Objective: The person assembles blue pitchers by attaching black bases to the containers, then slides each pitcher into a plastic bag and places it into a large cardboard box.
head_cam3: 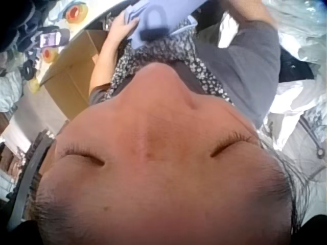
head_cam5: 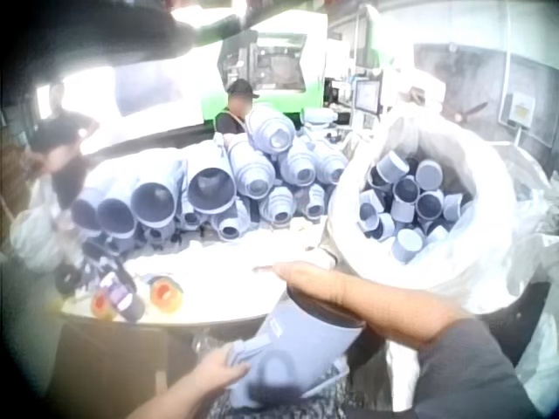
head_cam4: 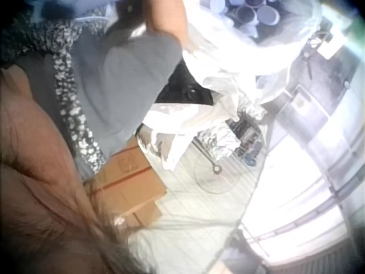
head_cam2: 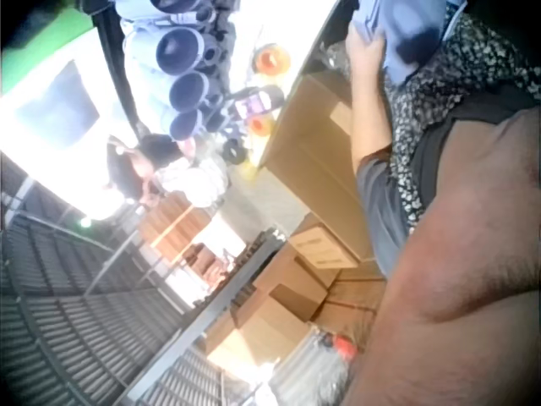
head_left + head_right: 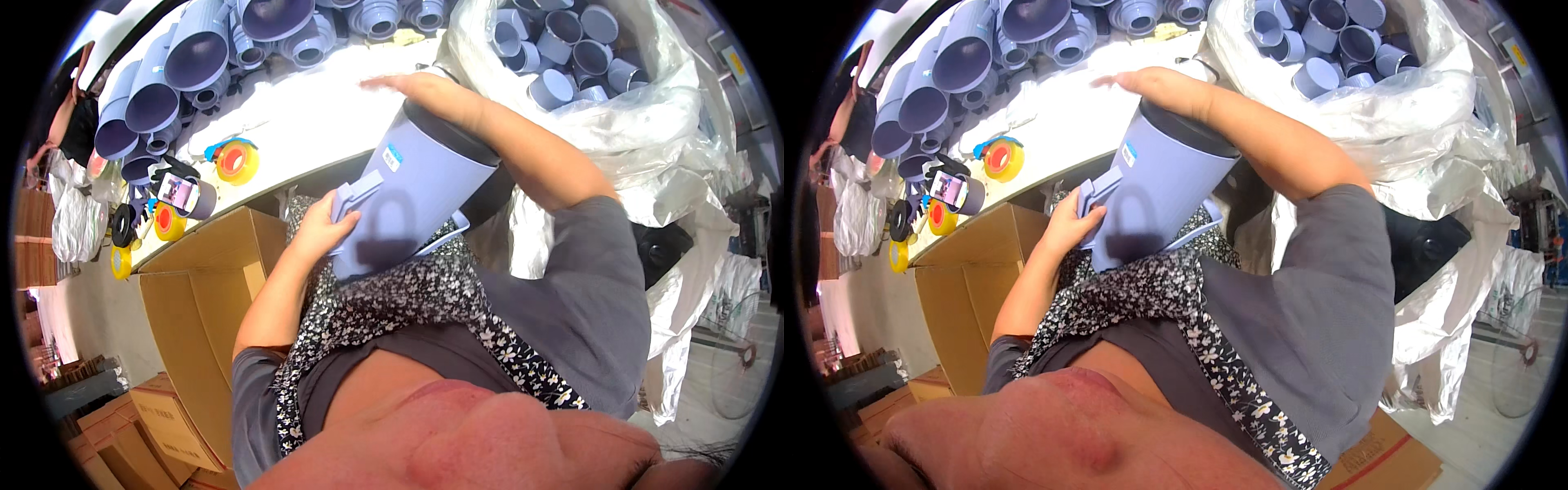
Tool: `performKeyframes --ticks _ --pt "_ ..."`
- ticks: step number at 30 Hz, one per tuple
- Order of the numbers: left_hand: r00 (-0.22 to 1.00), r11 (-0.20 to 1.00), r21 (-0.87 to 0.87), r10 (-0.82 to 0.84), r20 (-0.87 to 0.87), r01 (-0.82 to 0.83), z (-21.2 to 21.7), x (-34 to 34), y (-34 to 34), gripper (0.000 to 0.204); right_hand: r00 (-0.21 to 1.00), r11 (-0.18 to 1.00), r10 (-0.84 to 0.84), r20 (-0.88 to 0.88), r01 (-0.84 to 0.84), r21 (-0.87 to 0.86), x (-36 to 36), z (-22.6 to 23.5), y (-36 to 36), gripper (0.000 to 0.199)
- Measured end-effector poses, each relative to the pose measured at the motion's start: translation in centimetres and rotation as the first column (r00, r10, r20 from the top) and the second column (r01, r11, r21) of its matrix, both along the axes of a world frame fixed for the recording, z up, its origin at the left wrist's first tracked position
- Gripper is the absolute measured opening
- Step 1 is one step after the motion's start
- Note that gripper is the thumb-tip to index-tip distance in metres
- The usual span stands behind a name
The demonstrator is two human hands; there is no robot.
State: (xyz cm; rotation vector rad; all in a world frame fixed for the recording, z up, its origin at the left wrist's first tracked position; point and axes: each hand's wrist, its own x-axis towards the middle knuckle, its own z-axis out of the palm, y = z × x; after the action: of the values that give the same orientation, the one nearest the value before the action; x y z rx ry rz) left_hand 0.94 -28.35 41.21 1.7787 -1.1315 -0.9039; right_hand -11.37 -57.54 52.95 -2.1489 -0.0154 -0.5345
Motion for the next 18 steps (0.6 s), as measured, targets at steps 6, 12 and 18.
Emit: performKeyframes --ticks 6,12,18 --pt "1.0 1.0 -0.009 0.018 0.02 -0.018 0.6 0.8 0.4 0.037 0.999 0.998 -0.049 0.007 0.049 0.046 -0.4 1.7 5.1 0.05" --pt "0.987 0.997 0.043 0.07 -0.146 -0.064 0.5 2.0 1.1 0.032 0.97 0.962 -0.127 -0.207 0.07 -0.264 -5.0 0.7 3.7 0.044" --pt "0.847 0.852 0.047 -0.524 0.09 0.522 2.4 -5.8 -0.5 0.05 0.946 0.903 -0.25 -0.205 0.152 -0.402 3.4 2.2 8.0 0.038"
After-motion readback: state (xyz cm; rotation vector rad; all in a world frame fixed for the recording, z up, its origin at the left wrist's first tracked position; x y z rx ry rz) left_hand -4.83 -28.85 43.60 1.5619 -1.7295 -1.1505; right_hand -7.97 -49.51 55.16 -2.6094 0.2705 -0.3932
